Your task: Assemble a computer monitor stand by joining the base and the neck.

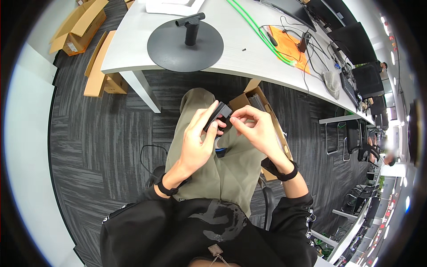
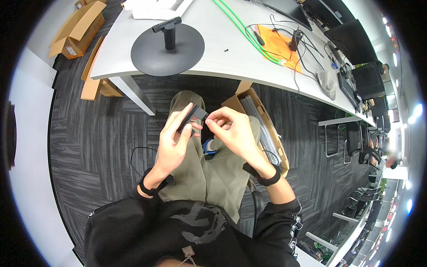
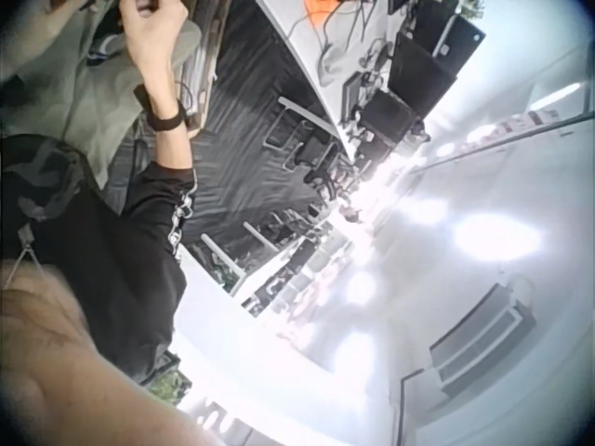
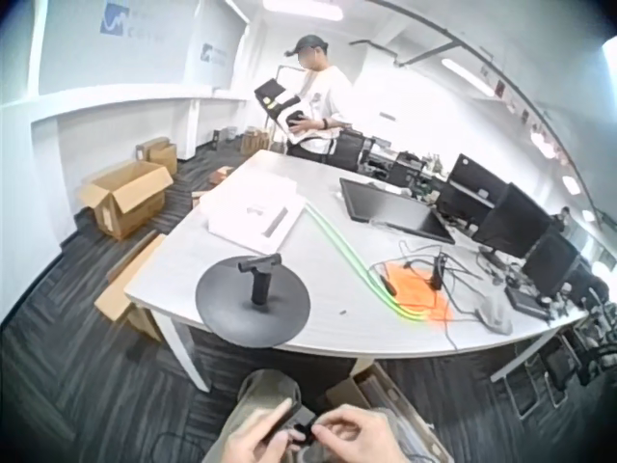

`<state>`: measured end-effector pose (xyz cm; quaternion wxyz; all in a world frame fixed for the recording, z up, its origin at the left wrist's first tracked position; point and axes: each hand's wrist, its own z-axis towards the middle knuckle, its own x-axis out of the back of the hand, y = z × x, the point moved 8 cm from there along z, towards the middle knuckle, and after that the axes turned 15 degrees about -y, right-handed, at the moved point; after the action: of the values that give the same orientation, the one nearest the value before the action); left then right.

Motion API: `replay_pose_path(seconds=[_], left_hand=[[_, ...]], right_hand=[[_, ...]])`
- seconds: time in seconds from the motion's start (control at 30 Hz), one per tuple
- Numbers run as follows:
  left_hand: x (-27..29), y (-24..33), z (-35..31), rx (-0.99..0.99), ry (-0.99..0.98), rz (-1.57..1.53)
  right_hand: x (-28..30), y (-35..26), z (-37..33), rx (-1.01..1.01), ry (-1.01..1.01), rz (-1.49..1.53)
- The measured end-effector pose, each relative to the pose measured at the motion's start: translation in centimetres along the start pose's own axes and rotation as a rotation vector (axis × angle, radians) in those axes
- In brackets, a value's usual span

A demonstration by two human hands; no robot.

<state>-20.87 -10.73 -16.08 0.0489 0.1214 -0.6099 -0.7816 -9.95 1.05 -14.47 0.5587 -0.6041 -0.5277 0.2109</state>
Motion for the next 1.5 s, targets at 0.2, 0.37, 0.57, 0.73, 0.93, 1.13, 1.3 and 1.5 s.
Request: replay_pose_path(seconds=[0.2,0.37,0.57,0.73,0.93,1.13,1.3,1.5], left_hand=[[-1.4,0.6,-0.5,-0.017,-0.042,0.164],[-1.9,0.6,-0.4,-0.061,-0.038,0.189],[-2.2,-0.8,-0.4,-0.014,-0.054,0.069],[-2.0,-2.1,-0.4,0.017,-0.058,-0.094],[-1.9,-3.1,-0.2,0.084,-0.084,-0.358],[-1.8,-3.3,-0.2,0.112,-0.087,-0.416],[-1.7,-3.2,-0.1,0.138,-0.092,-0.412],[-1.9,-3.7,-0.4,0.27,-0.097,-0.617]], right_hand=[[0.3,1.4,-1.2,0.011,-0.02,0.196],[0.3,2.3,-1.3,0.049,-0.016,0.263],[0.8,1.9,-1.9,0.065,0.083,0.035],[1.1,0.8,-2.1,0.183,0.185,-0.183],[-0.1,3.5,-0.8,0.132,0.011,0.318],[-1.2,4.8,-0.7,0.132,-0.089,0.587],[-1.4,5.1,-0.7,0.15,-0.112,0.544],[-1.5,5.4,-0.7,0.156,-0.141,0.578]])
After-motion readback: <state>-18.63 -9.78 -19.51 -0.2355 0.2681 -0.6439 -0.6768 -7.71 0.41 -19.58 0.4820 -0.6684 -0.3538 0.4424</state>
